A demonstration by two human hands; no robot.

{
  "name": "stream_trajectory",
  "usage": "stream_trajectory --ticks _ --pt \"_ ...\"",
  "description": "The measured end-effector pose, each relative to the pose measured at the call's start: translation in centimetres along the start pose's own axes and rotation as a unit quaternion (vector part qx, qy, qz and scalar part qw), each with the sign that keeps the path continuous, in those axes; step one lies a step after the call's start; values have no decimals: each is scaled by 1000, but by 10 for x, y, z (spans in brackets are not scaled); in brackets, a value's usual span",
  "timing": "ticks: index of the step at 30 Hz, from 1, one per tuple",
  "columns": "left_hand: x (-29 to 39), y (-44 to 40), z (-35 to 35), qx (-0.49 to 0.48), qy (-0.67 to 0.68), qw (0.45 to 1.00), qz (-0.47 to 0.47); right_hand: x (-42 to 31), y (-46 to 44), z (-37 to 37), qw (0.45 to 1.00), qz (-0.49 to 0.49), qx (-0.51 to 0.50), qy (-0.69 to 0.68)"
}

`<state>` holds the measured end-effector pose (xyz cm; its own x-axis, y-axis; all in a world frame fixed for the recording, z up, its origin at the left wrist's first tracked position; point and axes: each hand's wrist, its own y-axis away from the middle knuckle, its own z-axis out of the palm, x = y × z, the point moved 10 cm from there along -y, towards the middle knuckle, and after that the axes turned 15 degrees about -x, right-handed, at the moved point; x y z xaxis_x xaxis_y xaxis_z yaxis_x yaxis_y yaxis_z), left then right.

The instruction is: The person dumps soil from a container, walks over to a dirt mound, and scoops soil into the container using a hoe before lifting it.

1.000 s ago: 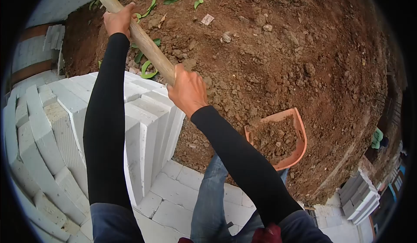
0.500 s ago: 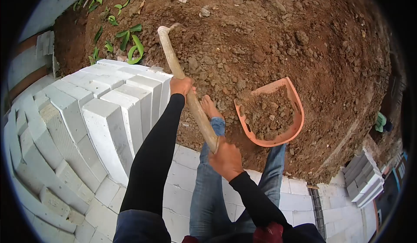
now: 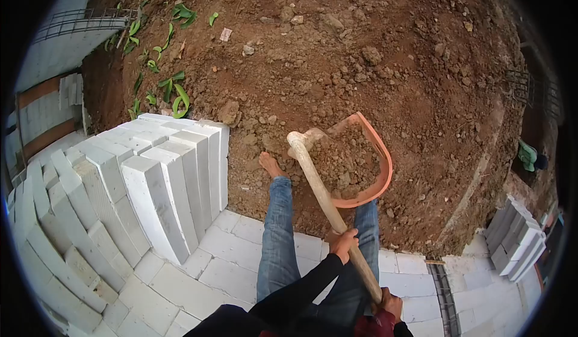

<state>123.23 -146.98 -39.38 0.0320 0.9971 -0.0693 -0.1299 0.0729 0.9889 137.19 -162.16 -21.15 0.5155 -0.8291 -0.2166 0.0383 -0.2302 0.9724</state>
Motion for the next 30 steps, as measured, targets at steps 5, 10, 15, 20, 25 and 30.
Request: stream_trajectory --ticks 5,10,15,20,25,30 --pt "131 23 8 -47 0 986 160 -51 -63 -8 985 -83 149 -10" --pt "430 170 59 -62 -127 859 493 -273 -181 -146 895 -300 316 -96" --pt "693 322 137 -84 -251 626 733 -490 -172 -338 834 -401 349 -148" --pt "781 193 156 -76 -316 700 636 -480 -221 -358 858 -343 340 -172" --pt "504 -109 46 77 -386 896 205 -309 -262 -153 958 -110 91 -249" --pt "410 -93 79 31 -376 916 137 -238 -200 -142 960 -109 61 -250"
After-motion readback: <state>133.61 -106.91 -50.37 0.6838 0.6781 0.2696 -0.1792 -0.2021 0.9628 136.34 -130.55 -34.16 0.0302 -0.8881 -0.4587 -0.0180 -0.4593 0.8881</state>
